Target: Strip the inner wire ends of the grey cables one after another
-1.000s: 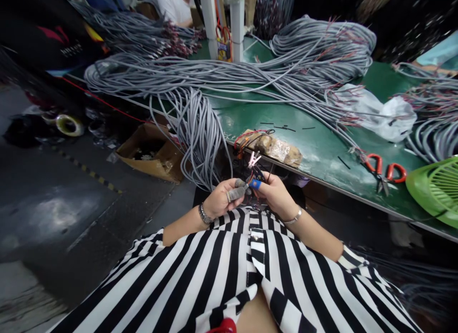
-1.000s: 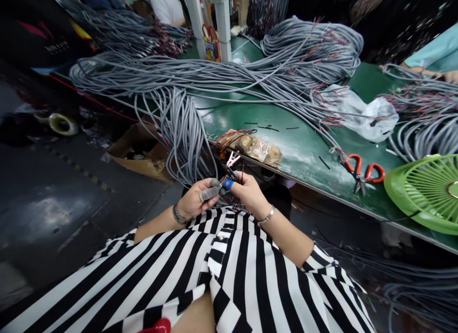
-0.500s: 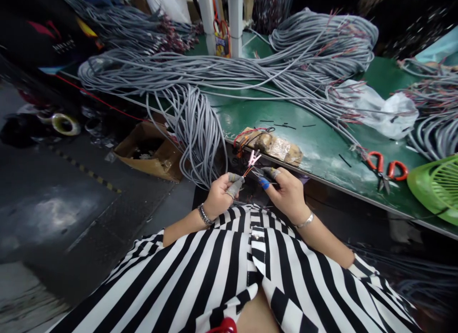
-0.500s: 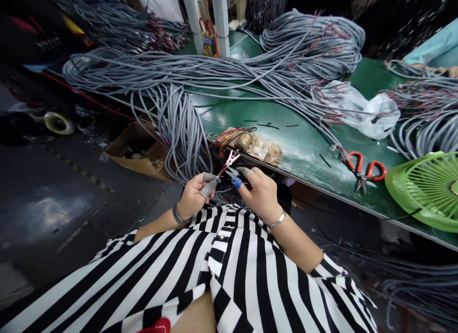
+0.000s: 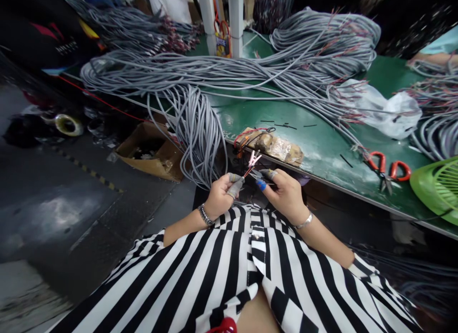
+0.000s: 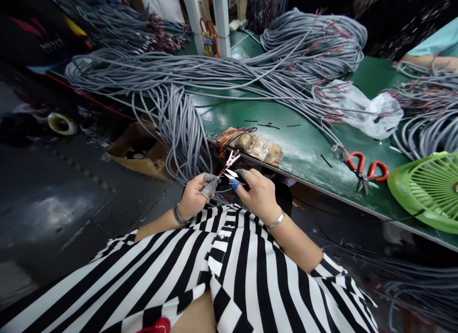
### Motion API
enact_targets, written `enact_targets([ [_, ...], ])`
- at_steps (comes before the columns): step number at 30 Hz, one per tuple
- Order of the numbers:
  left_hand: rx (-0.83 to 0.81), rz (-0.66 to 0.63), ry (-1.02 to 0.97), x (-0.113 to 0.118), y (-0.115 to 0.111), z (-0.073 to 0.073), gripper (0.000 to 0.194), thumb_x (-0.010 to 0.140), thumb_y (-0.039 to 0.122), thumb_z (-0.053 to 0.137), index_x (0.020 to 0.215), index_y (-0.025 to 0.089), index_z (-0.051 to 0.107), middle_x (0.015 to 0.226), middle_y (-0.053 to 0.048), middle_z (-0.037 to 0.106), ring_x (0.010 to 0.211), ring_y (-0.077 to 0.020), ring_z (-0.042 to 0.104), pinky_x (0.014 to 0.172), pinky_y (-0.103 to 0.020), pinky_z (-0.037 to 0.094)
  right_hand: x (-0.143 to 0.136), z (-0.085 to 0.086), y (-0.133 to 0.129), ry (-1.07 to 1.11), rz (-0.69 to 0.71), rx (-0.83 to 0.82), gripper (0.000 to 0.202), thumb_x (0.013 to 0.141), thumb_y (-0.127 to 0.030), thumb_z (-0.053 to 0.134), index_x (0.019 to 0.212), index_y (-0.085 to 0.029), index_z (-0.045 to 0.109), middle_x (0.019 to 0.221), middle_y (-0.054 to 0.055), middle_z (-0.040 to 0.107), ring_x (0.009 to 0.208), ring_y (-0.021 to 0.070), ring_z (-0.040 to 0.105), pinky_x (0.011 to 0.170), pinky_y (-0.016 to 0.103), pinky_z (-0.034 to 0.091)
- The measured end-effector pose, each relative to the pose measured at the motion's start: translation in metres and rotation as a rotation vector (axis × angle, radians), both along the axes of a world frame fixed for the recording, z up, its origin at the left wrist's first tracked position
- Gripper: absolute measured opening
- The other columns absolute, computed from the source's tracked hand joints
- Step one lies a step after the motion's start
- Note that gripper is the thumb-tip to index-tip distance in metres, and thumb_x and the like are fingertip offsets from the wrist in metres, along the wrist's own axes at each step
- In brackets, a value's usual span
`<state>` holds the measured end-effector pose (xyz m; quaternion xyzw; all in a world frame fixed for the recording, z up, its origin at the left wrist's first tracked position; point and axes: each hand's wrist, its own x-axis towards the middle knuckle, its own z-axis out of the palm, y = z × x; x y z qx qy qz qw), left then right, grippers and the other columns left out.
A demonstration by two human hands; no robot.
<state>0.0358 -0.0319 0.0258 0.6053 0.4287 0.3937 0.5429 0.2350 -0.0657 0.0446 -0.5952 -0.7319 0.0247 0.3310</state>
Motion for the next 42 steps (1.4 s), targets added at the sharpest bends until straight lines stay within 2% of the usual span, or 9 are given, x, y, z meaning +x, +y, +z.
enact_targets([
  [6, -0.002, -0.005, -0.001, 0.000, 0.000, -0.001, 0.028, 0.080, 0.040, 0.067, 0.090, 0.014, 0.062, 0.054, 0.005, 0.053, 0.043, -0.0042, 0.043, 0.043, -0.016, 0.035, 0.000, -0.002, -0.001, -0.007, 0.018, 0.018, 0.025, 0.089, -0.038, 0.053, 0.079, -0.017, 0.064, 0.068, 0.004, 0.055, 0.062, 0.0153, 0.052, 0.056, 0.026, 0.036],
  [15, -0.028, -0.015, -0.005, 0.000, 0.001, -0.002, 0.032, 0.079, 0.044, 0.067, 0.087, 0.014, 0.062, 0.054, 0.005, 0.054, 0.041, -0.0034, 0.041, 0.042, -0.016, 0.034, 0.003, 0.000, -0.001, -0.044, 0.105, 0.019, 0.031, 0.089, -0.038, 0.053, 0.103, -0.015, 0.069, 0.078, 0.007, 0.062, 0.067, 0.0155, 0.057, 0.058, 0.026, 0.039],
  [21, -0.026, -0.055, 0.013, -0.001, 0.000, -0.004, 0.031, 0.082, 0.044, 0.064, 0.089, 0.014, 0.062, 0.054, 0.004, 0.054, 0.042, -0.0037, 0.041, 0.042, -0.015, 0.035, 0.007, 0.001, 0.004, -0.058, 0.138, -0.029, 0.029, 0.088, -0.041, 0.054, 0.091, -0.016, 0.070, 0.072, 0.005, 0.058, 0.062, 0.0139, 0.052, 0.057, 0.025, 0.036],
  [26, -0.047, -0.083, 0.013, -0.003, 0.000, -0.003, 0.032, 0.082, 0.044, 0.066, 0.089, 0.014, 0.062, 0.054, 0.004, 0.054, 0.041, -0.0035, 0.041, 0.042, -0.015, 0.034, 0.010, 0.001, 0.008, -0.006, 0.227, -0.096, 0.028, 0.089, -0.039, 0.053, 0.092, -0.016, 0.069, 0.073, 0.004, 0.058, 0.064, 0.0139, 0.053, 0.059, 0.024, 0.037],
  [31, -0.068, -0.100, 0.026, -0.003, 0.000, -0.001, 0.033, 0.081, 0.046, 0.066, 0.087, 0.014, 0.060, 0.054, 0.004, 0.055, 0.038, -0.0030, 0.039, 0.038, -0.016, 0.031, 0.011, -0.005, 0.012, 0.101, 0.328, -0.190, 0.028, 0.089, -0.040, 0.054, 0.091, -0.017, 0.068, 0.076, 0.006, 0.063, 0.068, 0.0153, 0.057, 0.062, 0.025, 0.040],
  [37, -0.029, -0.119, 0.035, -0.002, -0.001, -0.005, 0.027, 0.082, 0.041, 0.064, 0.087, 0.014, 0.061, 0.054, 0.004, 0.055, 0.040, -0.0038, 0.042, 0.041, -0.016, 0.035, 0.010, -0.010, 0.014, 0.185, 0.398, -0.311, 0.031, 0.090, -0.041, 0.052, 0.077, -0.016, 0.066, 0.069, 0.004, 0.063, 0.060, 0.0133, 0.052, 0.058, 0.024, 0.037],
  [42, 0.068, -0.129, 0.045, -0.002, -0.001, -0.005, 0.021, 0.079, 0.035, 0.068, 0.086, 0.015, 0.065, 0.056, 0.002, 0.058, 0.048, -0.0070, 0.050, 0.049, -0.018, 0.042, 0.013, -0.010, 0.013, 0.396, 0.502, -0.448, 0.035, 0.091, -0.044, 0.051, 0.085, -0.015, 0.068, 0.073, 0.002, 0.064, 0.065, 0.0144, 0.054, 0.061, 0.025, 0.041],
])
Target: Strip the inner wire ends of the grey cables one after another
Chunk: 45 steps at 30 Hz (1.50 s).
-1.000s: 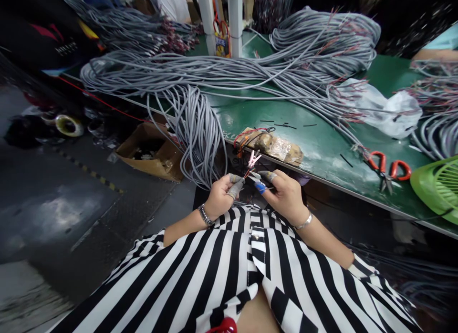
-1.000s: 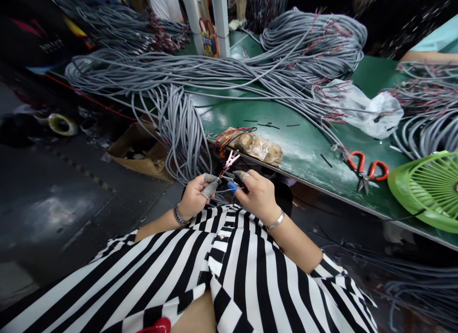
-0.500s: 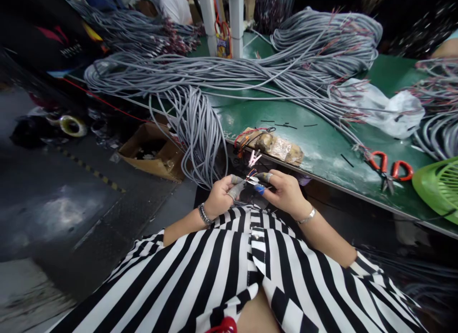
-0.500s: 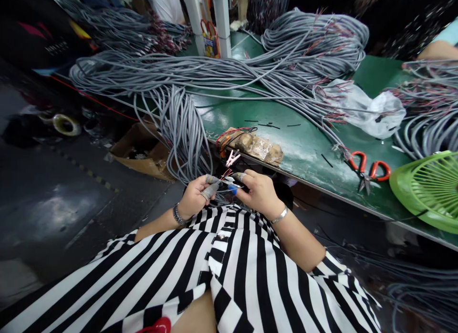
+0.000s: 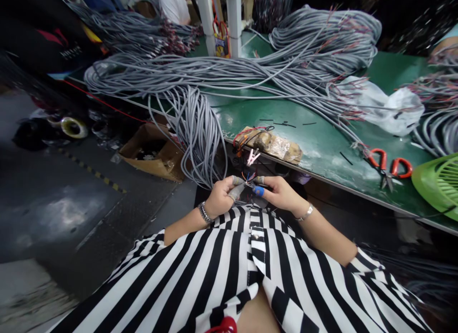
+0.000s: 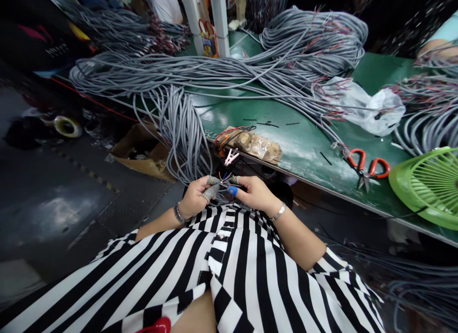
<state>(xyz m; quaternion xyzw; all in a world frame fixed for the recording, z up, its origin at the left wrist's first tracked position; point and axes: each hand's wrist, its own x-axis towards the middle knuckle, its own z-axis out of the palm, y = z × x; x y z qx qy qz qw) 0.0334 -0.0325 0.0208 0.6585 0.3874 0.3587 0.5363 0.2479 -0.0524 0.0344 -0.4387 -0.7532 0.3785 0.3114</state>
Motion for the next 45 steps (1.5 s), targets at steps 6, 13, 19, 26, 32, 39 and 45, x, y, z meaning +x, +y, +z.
enact_targets([
  [6, 0.170, -0.009, 0.069, -0.002, 0.000, -0.001, 0.015, 0.083, 0.028, 0.063, 0.089, 0.015, 0.066, 0.065, 0.000, 0.064, 0.061, -0.0104, 0.059, 0.060, -0.020, 0.048, -0.003, 0.000, -0.002, 0.109, 0.004, -0.089, 0.038, 0.090, -0.049, 0.051, 0.089, -0.015, 0.070, 0.076, 0.002, 0.067, 0.068, 0.0153, 0.056, 0.063, 0.025, 0.045],
  [13, 0.177, -0.026, 0.060, -0.005, 0.002, -0.009, 0.017, 0.088, 0.030, 0.058, 0.093, 0.014, 0.062, 0.080, -0.003, 0.069, 0.069, -0.0110, 0.063, 0.066, -0.021, 0.052, -0.010, 0.000, -0.007, -0.010, -0.077, 0.006, 0.029, 0.090, -0.041, 0.053, 0.088, -0.015, 0.068, 0.077, 0.004, 0.067, 0.069, 0.0153, 0.056, 0.064, 0.024, 0.043],
  [19, 0.124, 0.041, 0.006, 0.000, 0.001, -0.010, 0.023, 0.080, 0.036, 0.070, 0.083, 0.014, 0.063, 0.072, -0.001, 0.067, 0.063, -0.0103, 0.061, 0.061, -0.019, 0.051, -0.019, -0.004, -0.012, -0.128, -0.149, 0.102, 0.020, 0.087, -0.028, 0.050, 0.073, -0.016, 0.057, 0.065, 0.001, 0.057, 0.058, 0.0116, 0.046, 0.056, 0.023, 0.034],
  [26, 0.077, 0.085, -0.019, 0.005, 0.002, -0.005, 0.031, 0.072, 0.041, 0.075, 0.071, 0.014, 0.062, 0.062, 0.001, 0.064, 0.055, -0.0087, 0.056, 0.053, -0.018, 0.047, -0.026, -0.009, -0.015, -0.209, -0.214, 0.182, 0.014, 0.081, -0.022, 0.050, 0.067, -0.018, 0.051, 0.060, 0.000, 0.054, 0.052, 0.0104, 0.041, 0.054, 0.024, 0.029],
  [32, 0.104, 0.091, -0.009, 0.003, 0.004, -0.007, 0.031, 0.072, 0.040, 0.076, 0.070, 0.013, 0.060, 0.060, 0.002, 0.061, 0.054, -0.0080, 0.054, 0.052, -0.017, 0.046, -0.030, -0.014, -0.013, 0.035, -0.203, 0.078, 0.018, 0.089, -0.027, 0.050, 0.084, -0.017, 0.063, 0.068, 0.001, 0.062, 0.060, 0.0118, 0.052, 0.060, 0.023, 0.039],
  [39, 0.047, -0.055, -0.018, -0.002, 0.006, -0.011, 0.026, 0.088, 0.038, 0.059, 0.092, 0.013, 0.065, 0.081, -0.005, 0.070, 0.070, -0.0129, 0.064, 0.067, -0.023, 0.053, -0.021, -0.017, -0.010, 0.043, -0.190, 0.034, 0.023, 0.089, -0.036, 0.053, 0.084, -0.016, 0.063, 0.070, 0.001, 0.061, 0.063, 0.0130, 0.051, 0.060, 0.024, 0.041],
  [45, 0.104, -0.105, 0.045, -0.004, 0.007, -0.011, 0.021, 0.087, 0.032, 0.059, 0.090, 0.012, 0.065, 0.079, -0.005, 0.070, 0.070, -0.0130, 0.064, 0.065, -0.022, 0.052, -0.020, -0.010, -0.011, -0.017, -0.137, -0.009, 0.021, 0.088, -0.034, 0.051, 0.084, -0.016, 0.061, 0.073, 0.002, 0.062, 0.064, 0.0135, 0.052, 0.062, 0.025, 0.041],
])
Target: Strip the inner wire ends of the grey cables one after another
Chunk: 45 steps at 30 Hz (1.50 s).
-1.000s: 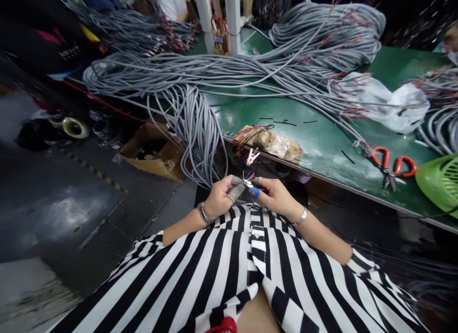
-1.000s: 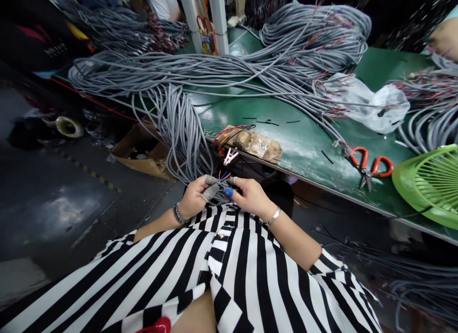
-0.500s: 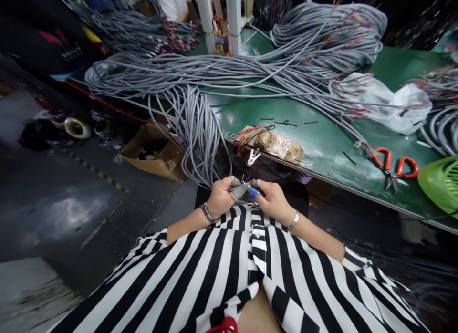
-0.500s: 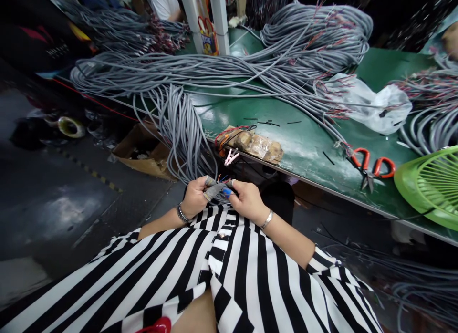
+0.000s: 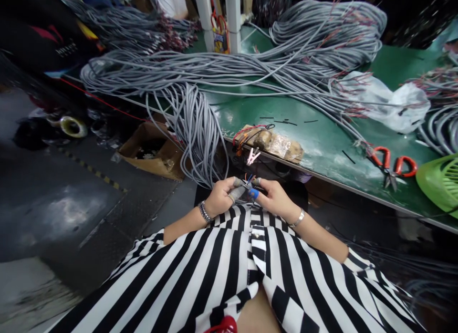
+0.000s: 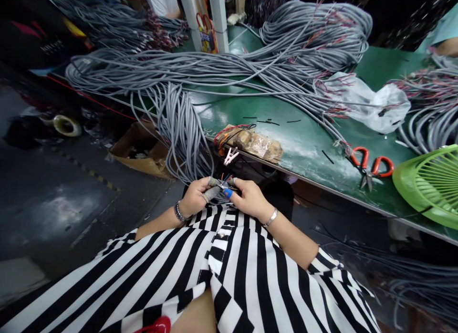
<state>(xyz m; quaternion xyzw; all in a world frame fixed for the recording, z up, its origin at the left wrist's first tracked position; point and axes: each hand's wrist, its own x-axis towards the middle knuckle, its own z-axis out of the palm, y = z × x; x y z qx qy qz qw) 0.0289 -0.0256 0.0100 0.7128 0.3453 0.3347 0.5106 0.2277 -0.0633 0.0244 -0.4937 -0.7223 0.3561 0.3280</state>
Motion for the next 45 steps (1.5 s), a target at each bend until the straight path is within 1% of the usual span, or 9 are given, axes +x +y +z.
enact_targets([
  [5, 0.142, 0.003, 0.068, -0.002, 0.000, 0.003, 0.015, 0.086, 0.026, 0.057, 0.085, 0.012, 0.064, 0.074, -0.003, 0.068, 0.066, -0.0110, 0.061, 0.062, -0.020, 0.050, -0.002, 0.002, 0.001, -0.047, 0.013, -0.017, 0.022, 0.088, -0.034, 0.050, 0.079, -0.016, 0.058, 0.068, 0.001, 0.059, 0.060, 0.0121, 0.048, 0.059, 0.024, 0.038],
  [8, 0.158, 0.012, 0.067, -0.002, 0.000, 0.005, 0.015, 0.086, 0.025, 0.057, 0.085, 0.012, 0.064, 0.075, -0.004, 0.068, 0.066, -0.0115, 0.062, 0.063, -0.021, 0.050, -0.003, 0.002, 0.001, -0.103, -0.018, 0.017, 0.020, 0.087, -0.033, 0.050, 0.076, -0.016, 0.055, 0.066, 0.001, 0.057, 0.059, 0.0119, 0.047, 0.057, 0.024, 0.036],
  [16, 0.061, 0.028, 0.041, -0.002, -0.002, 0.006, 0.018, 0.084, 0.031, 0.061, 0.084, 0.013, 0.065, 0.075, -0.004, 0.068, 0.066, -0.0128, 0.062, 0.064, -0.022, 0.050, -0.006, 0.001, -0.002, -0.123, -0.039, 0.061, 0.021, 0.087, -0.031, 0.048, 0.071, -0.018, 0.051, 0.065, 0.001, 0.057, 0.057, 0.0114, 0.046, 0.056, 0.024, 0.034],
  [26, -0.048, 0.011, -0.022, -0.001, -0.003, 0.003, 0.024, 0.086, 0.035, 0.060, 0.085, 0.012, 0.064, 0.076, -0.005, 0.068, 0.068, -0.0136, 0.062, 0.066, -0.023, 0.051, -0.009, -0.002, -0.004, -0.103, -0.077, 0.124, 0.019, 0.084, -0.027, 0.049, 0.067, -0.019, 0.044, 0.059, -0.002, 0.048, 0.053, 0.0101, 0.040, 0.054, 0.023, 0.031],
  [33, -0.101, 0.040, -0.048, 0.004, -0.005, 0.006, 0.031, 0.082, 0.043, 0.064, 0.082, 0.012, 0.063, 0.072, -0.004, 0.066, 0.063, -0.0117, 0.059, 0.061, -0.022, 0.049, -0.005, -0.009, -0.001, -0.035, -0.136, 0.093, 0.026, 0.089, -0.033, 0.045, 0.069, -0.019, 0.051, 0.060, -0.001, 0.052, 0.054, 0.0110, 0.044, 0.055, 0.024, 0.034],
  [36, -0.128, 0.072, -0.045, 0.004, -0.002, 0.002, 0.031, 0.082, 0.044, 0.064, 0.083, 0.013, 0.063, 0.066, -0.001, 0.063, 0.056, -0.0095, 0.054, 0.055, -0.020, 0.045, 0.006, -0.010, 0.002, 0.077, -0.238, 0.145, 0.032, 0.092, -0.040, 0.043, 0.070, -0.019, 0.053, 0.059, -0.001, 0.051, 0.054, 0.0116, 0.043, 0.054, 0.025, 0.034],
  [39, -0.123, 0.026, 0.052, 0.001, 0.007, -0.012, 0.030, 0.084, 0.044, 0.059, 0.086, 0.015, 0.063, 0.062, 0.001, 0.060, 0.053, -0.0092, 0.052, 0.052, -0.020, 0.042, 0.026, -0.006, 0.006, 0.055, -0.402, 0.229, 0.033, 0.091, -0.044, 0.044, 0.074, -0.019, 0.056, 0.062, 0.001, 0.053, 0.056, 0.0133, 0.045, 0.056, 0.026, 0.035],
  [42, -0.052, -0.094, 0.276, -0.002, 0.018, -0.034, 0.027, 0.084, 0.043, 0.058, 0.086, 0.017, 0.067, 0.073, -0.001, 0.066, 0.067, -0.0134, 0.059, 0.064, -0.023, 0.047, 0.058, 0.001, 0.014, -0.198, -0.596, 0.304, 0.031, 0.087, -0.045, 0.049, 0.074, -0.018, 0.057, 0.063, 0.002, 0.055, 0.058, 0.0156, 0.047, 0.058, 0.027, 0.033],
  [45, -0.044, -0.167, 0.465, -0.006, 0.029, -0.051, 0.027, 0.077, 0.044, 0.066, 0.086, 0.019, 0.069, 0.080, -0.003, 0.069, 0.077, -0.0178, 0.063, 0.071, -0.026, 0.049, 0.097, 0.010, 0.024, -0.514, -0.771, 0.265, 0.030, 0.088, -0.043, 0.049, 0.078, -0.017, 0.060, 0.066, 0.005, 0.058, 0.060, 0.0177, 0.049, 0.057, 0.028, 0.029],
])
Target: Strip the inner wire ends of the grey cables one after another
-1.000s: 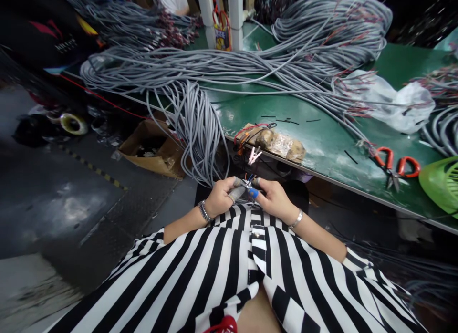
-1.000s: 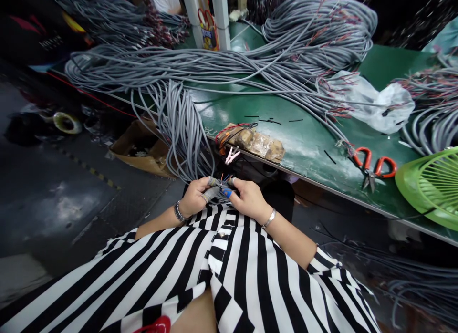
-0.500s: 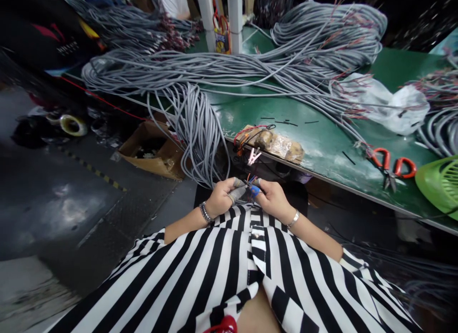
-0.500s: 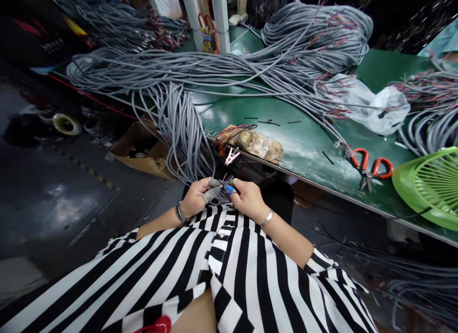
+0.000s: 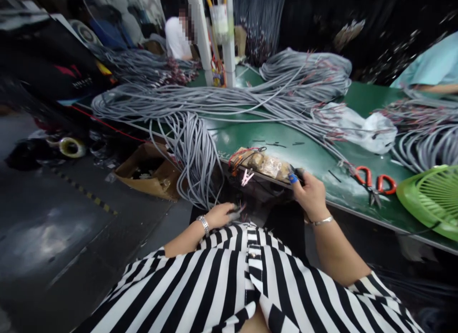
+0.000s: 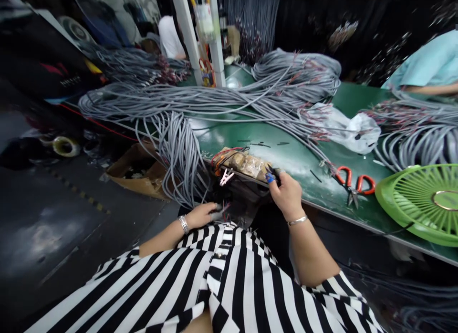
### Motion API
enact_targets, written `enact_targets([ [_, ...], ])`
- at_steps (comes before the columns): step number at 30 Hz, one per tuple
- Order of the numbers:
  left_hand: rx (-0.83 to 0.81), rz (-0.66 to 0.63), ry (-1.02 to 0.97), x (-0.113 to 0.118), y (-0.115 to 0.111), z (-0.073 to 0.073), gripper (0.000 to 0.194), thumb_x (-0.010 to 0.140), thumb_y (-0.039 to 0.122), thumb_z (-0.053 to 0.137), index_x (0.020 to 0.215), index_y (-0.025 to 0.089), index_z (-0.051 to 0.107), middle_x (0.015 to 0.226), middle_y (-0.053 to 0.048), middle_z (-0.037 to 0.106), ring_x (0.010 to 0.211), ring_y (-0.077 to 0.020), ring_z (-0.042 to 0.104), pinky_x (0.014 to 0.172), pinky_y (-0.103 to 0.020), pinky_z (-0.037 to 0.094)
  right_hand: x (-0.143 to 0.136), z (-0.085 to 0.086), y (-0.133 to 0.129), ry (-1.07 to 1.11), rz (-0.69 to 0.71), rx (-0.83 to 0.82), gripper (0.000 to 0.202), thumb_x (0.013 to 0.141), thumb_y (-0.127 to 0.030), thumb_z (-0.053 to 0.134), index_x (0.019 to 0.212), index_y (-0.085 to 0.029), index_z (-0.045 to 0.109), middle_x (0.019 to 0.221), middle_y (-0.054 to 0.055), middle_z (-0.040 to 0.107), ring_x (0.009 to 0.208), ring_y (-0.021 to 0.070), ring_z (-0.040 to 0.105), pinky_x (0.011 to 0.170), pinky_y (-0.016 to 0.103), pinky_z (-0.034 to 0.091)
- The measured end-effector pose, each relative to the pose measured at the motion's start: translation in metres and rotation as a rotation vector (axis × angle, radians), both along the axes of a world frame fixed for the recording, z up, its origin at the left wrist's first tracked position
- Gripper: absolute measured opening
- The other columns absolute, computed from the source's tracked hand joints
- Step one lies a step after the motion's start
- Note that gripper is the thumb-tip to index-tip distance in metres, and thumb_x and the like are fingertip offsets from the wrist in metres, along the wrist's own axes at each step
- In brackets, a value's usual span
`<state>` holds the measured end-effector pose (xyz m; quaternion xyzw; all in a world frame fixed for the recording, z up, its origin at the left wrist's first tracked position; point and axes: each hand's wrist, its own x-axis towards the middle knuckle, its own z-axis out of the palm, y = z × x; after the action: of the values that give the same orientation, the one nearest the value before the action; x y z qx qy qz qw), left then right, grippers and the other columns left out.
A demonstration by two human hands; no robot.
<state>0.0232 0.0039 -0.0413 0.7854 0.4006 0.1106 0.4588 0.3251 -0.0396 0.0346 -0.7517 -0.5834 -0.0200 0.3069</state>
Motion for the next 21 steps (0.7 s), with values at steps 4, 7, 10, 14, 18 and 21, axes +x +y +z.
enact_targets([
  [4, -0.101, -0.181, 0.018, -0.005, 0.016, 0.014, 0.037, 0.078, 0.047, 0.066, 0.100, 0.019, 0.069, 0.096, -0.007, 0.071, 0.089, -0.0204, 0.066, 0.080, -0.028, 0.051, 0.048, 0.006, 0.013, -0.234, -0.153, -0.155, 0.033, 0.092, -0.040, 0.044, 0.098, -0.015, 0.064, 0.084, 0.011, 0.063, 0.071, 0.0210, 0.054, 0.059, 0.029, 0.029],
  [7, -0.224, -0.389, -0.120, -0.006, 0.038, 0.057, 0.042, 0.084, 0.051, 0.059, 0.109, 0.018, 0.067, 0.106, -0.010, 0.071, 0.095, -0.0197, 0.066, 0.085, -0.030, 0.051, 0.068, 0.001, 0.020, -0.324, -0.177, -0.218, 0.039, 0.093, -0.039, 0.045, 0.115, -0.012, 0.061, 0.095, 0.015, 0.062, 0.082, 0.0241, 0.055, 0.067, 0.031, 0.035],
  [10, -0.223, -0.395, -0.240, 0.002, 0.080, 0.104, 0.047, 0.083, 0.055, 0.058, 0.110, 0.017, 0.065, 0.100, -0.012, 0.072, 0.085, -0.0195, 0.068, 0.078, -0.031, 0.054, 0.072, -0.005, 0.023, -0.361, -0.177, -0.235, 0.043, 0.092, -0.042, 0.047, 0.121, -0.012, 0.058, 0.102, 0.016, 0.060, 0.089, 0.0265, 0.054, 0.075, 0.033, 0.037],
  [14, 0.351, -0.034, -0.073, 0.033, 0.169, 0.137, 0.042, 0.084, 0.046, 0.056, 0.110, 0.015, 0.064, 0.109, -0.013, 0.069, 0.099, -0.0234, 0.064, 0.090, -0.035, 0.050, 0.068, -0.007, 0.023, -0.341, -0.152, -0.231, 0.041, 0.092, -0.042, 0.048, 0.120, -0.014, 0.058, 0.105, 0.015, 0.059, 0.093, 0.0270, 0.053, 0.080, 0.034, 0.039],
  [18, 0.812, 0.130, 0.516, 0.059, 0.253, 0.147, 0.050, 0.077, 0.030, 0.057, 0.123, 0.010, 0.058, 0.129, -0.019, 0.056, 0.120, -0.0331, 0.051, 0.103, -0.043, 0.037, 0.068, -0.005, 0.023, -0.310, -0.137, -0.207, 0.038, 0.092, -0.040, 0.049, 0.118, -0.015, 0.058, 0.104, 0.014, 0.059, 0.092, 0.0259, 0.053, 0.082, 0.034, 0.039],
  [21, 0.837, 0.167, 0.757, 0.066, 0.294, 0.149, 0.061, 0.074, 0.032, 0.060, 0.130, 0.008, 0.051, 0.135, -0.023, 0.049, 0.122, -0.0364, 0.047, 0.101, -0.044, 0.036, 0.069, -0.005, 0.023, -0.291, -0.132, -0.203, 0.036, 0.091, -0.039, 0.050, 0.116, -0.015, 0.059, 0.105, 0.014, 0.059, 0.094, 0.0258, 0.054, 0.083, 0.034, 0.040],
])
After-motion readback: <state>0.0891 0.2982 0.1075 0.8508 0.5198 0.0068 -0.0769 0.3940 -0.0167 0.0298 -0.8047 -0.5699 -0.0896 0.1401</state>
